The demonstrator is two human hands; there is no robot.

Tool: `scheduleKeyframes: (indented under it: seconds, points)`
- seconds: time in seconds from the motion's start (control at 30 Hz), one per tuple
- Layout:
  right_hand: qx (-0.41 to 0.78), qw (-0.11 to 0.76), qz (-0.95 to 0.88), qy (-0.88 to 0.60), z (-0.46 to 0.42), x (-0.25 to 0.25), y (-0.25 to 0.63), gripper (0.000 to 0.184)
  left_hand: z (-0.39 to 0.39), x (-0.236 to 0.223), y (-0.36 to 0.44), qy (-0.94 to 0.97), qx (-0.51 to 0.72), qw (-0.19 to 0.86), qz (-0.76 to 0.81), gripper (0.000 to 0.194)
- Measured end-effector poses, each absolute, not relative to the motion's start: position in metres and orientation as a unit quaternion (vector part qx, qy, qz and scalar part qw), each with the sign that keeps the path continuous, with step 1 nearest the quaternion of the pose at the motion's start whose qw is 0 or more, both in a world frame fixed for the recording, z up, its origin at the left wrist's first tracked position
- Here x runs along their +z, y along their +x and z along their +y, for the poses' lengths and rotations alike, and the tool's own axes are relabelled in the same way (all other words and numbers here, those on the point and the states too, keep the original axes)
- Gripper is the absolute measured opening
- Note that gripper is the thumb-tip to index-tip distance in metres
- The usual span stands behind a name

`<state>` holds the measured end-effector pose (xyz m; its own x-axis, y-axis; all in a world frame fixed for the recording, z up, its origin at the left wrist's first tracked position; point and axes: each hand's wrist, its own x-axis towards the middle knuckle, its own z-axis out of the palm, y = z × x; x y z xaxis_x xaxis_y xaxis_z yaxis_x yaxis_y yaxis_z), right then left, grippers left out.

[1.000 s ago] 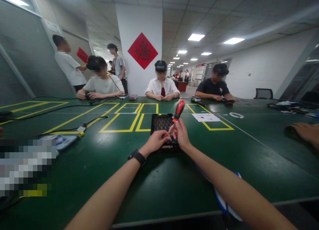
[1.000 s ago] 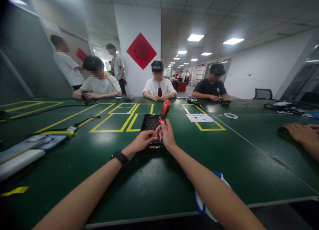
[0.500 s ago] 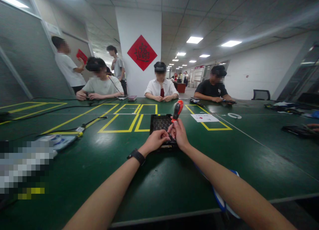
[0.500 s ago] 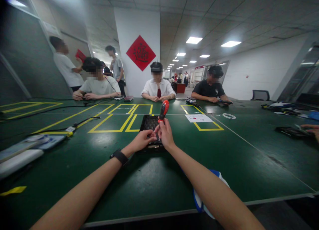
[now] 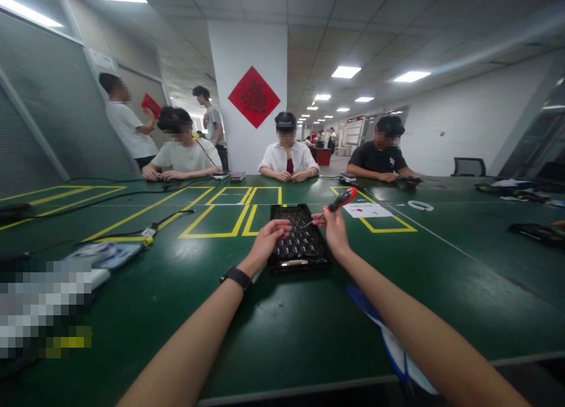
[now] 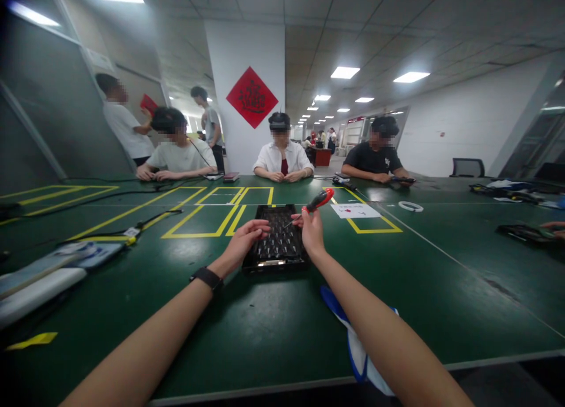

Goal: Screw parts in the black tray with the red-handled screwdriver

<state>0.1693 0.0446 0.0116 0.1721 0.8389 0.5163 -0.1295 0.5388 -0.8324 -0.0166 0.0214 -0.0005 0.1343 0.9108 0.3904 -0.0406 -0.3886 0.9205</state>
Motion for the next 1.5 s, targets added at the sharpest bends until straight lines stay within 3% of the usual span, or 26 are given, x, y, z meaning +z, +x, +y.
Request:
scheduleKeyframes:
  seconds: [0.27, 0.67, 0.8, 1.1, 1.3, 1.5]
  points:
    - [0.410, 0.602, -0.595, -0.341, 0.068, -0.004, 0.178, 0.020, 0.020, -0.003, -0.014, 0.569, 0.584, 0.465, 0.344, 0.029]
    - [0.338, 0.596, -0.621, -0.380, 0.063, -0.006, 0.174, 0.018, 0.017, 0.000, -0.012, 0.577, 0.576, 0.466, 0.345, 0.032]
    - [0.355, 0.648, -0.559, -0.377, 0.060, -0.002, 0.177, 0.015, 0.022, -0.004, -0.011, 0.617, 0.560, 0.413, 0.367, 0.035]
    - [0.494, 0.696, -0.383, -0.353, 0.044, 0.013, 0.173, 0.011, 0.016, -0.011, -0.002, 0.763, 0.481, 0.151, 0.405, 0.038]
    - [0.507, 0.693, -0.382, -0.342, 0.036, 0.017, 0.167, 0.013, 0.017, -0.013, -0.004, 0.766, 0.456, 0.178, 0.416, 0.016]
    - [0.470, 0.708, -0.403, -0.338, 0.036, 0.016, 0.165, 0.010, 0.017, -0.014, -0.004, 0.759, 0.454, 0.190, 0.427, 0.012]
